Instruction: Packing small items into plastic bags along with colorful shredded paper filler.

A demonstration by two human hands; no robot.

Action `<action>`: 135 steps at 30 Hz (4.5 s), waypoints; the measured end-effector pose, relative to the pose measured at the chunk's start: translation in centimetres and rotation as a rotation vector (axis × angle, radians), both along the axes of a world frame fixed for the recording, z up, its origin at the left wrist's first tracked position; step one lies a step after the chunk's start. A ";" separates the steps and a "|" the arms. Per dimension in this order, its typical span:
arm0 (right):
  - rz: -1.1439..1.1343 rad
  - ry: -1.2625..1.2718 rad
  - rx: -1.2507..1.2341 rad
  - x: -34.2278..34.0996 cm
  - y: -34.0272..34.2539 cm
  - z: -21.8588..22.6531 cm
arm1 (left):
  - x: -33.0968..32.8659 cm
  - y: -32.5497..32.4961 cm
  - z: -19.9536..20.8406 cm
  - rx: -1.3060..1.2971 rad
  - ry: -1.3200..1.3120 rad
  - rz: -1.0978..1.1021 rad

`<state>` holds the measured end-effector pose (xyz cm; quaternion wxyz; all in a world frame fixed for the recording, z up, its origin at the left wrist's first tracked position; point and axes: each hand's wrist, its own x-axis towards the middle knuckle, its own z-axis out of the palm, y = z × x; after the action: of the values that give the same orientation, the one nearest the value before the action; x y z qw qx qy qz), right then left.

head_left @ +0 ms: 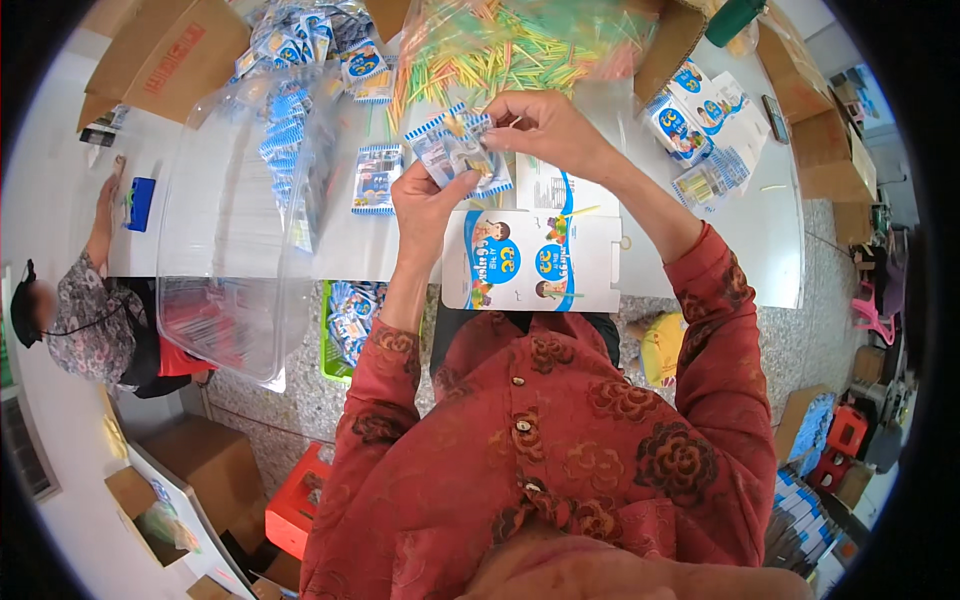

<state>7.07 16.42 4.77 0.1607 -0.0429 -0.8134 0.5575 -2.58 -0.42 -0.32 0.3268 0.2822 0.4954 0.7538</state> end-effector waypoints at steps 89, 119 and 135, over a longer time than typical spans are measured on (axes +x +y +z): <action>-0.152 0.068 0.657 6.5 -8.7 0.3 | 5.5 -4.2 -0.9 -0.269 0.477 0.131; 0.104 -0.441 1.110 -8.1 3.6 -6.5 | 0.5 -8.1 -3.5 -0.237 0.024 0.331; 0.303 -0.280 1.269 -9.6 3.8 -7.2 | 0.9 -8.2 -3.4 -0.194 -0.039 0.260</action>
<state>-2.56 20.22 -2.39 -0.0327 0.1028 -0.9939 -0.0237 -1.67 -8.58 -3.74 0.2620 0.1681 0.5916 0.7437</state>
